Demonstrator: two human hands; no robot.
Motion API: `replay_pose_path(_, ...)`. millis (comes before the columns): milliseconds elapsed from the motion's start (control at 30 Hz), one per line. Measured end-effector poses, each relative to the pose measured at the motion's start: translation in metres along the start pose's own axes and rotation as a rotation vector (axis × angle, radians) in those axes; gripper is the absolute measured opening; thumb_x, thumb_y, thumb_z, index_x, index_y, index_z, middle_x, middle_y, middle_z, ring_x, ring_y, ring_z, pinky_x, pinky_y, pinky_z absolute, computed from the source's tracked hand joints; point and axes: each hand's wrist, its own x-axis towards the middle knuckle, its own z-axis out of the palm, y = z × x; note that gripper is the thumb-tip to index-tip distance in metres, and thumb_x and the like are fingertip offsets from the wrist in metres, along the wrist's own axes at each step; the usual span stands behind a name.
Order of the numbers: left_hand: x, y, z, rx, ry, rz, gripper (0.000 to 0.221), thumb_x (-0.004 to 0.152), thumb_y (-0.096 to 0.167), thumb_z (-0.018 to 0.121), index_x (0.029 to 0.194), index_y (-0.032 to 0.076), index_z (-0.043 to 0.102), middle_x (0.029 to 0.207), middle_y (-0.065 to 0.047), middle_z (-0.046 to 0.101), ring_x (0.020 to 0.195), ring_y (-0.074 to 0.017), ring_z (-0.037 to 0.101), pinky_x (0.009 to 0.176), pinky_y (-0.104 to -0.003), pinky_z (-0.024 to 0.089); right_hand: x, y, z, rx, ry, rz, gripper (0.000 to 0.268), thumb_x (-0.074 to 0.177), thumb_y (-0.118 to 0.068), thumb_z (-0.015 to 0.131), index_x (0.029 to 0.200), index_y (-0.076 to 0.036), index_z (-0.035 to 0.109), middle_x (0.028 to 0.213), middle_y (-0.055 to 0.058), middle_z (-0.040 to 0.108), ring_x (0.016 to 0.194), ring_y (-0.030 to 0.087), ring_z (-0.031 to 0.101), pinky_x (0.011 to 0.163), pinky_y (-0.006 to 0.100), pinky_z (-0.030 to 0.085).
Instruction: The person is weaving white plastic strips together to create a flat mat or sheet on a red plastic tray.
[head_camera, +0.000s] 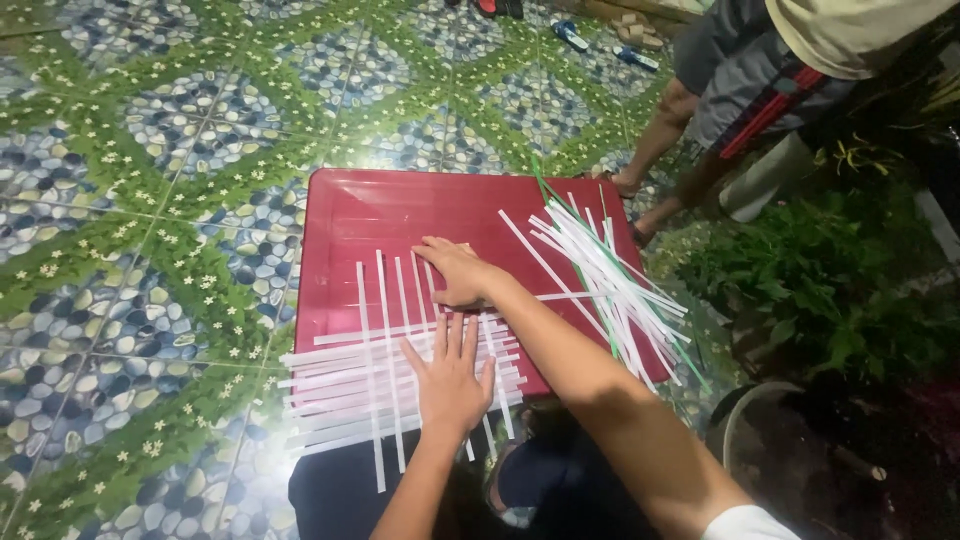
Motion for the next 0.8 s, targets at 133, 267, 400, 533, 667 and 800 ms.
replay_pose_path(133,-0.001,0.000,0.002,-0.010,0.011,0.005,0.058,0.085,0.047,0.019,0.138,0.024,0.019,0.146,0.001,0.013,0.135,-0.0182,0.004,0.099,-0.067,0.005,0.002,0.004,-0.001,-0.008,-0.021,-0.009,0.080,0.065,-0.028,0.069,0.135,-0.010,0.033,0.141,0.014,0.030,0.132,0.027,0.026,0.104,0.042,0.022)
replay_pose_path(267,0.001,-0.001,0.002,-0.019,0.019,0.008,0.057,0.086,0.046,0.019,0.138,0.023,0.019,0.146,0.000,0.015,0.135,-0.0184,0.005,0.099,-0.067,0.004,0.003,0.000,-0.009,-0.006,-0.034,-0.038,0.085,0.055,-0.028,0.074,0.131,-0.013,0.039,0.137,0.008,0.038,0.128,0.024,0.035,0.101,0.048,0.027)
replay_pose_path(400,0.002,-0.001,0.006,-0.024,0.019,-0.003,0.057,0.086,0.046,0.020,0.138,0.024,0.019,0.145,0.001,0.017,0.135,-0.0180,0.006,0.099,-0.067,0.003,-0.007,-0.016,-0.020,-0.013,-0.060,-0.052,0.093,0.050,-0.028,0.078,0.132,-0.012,0.037,0.139,0.010,0.036,0.127,0.025,0.036,0.099,0.048,0.030)
replay_pose_path(533,0.001,0.000,0.005,-0.007,0.009,-0.004,0.057,0.086,0.046,0.019,0.138,0.024,0.018,0.146,0.001,0.014,0.135,-0.0184,0.004,0.099,-0.067,0.003,0.000,-0.011,-0.011,-0.035,-0.061,-0.033,0.093,0.052,-0.028,0.079,0.133,-0.013,0.035,0.138,0.009,0.037,0.128,0.023,0.035,0.099,0.044,0.030)
replay_pose_path(667,0.014,-0.007,0.052,0.039,0.369,0.032,0.059,0.085,0.047,0.018,0.139,0.022,0.016,0.146,0.001,0.013,0.137,-0.0186,0.004,0.100,-0.068,0.005,0.006,-0.012,-0.010,-0.046,-0.041,-0.029,0.093,0.055,-0.026,0.080,0.133,-0.011,0.032,0.137,0.010,0.035,0.127,0.028,0.032,0.100,0.046,0.026)
replay_pose_path(800,0.022,-0.009,0.074,0.085,0.778,0.066,0.061,0.087,0.049,0.014,0.140,0.019,0.011,0.148,0.000,0.008,0.141,-0.0186,0.002,0.102,-0.066,0.003,-0.001,-0.021,-0.024,0.014,-0.084,-0.003,0.088,0.062,-0.023,0.078,0.134,-0.011,0.030,0.138,0.011,0.034,0.127,0.030,0.030,0.100,0.049,0.025)
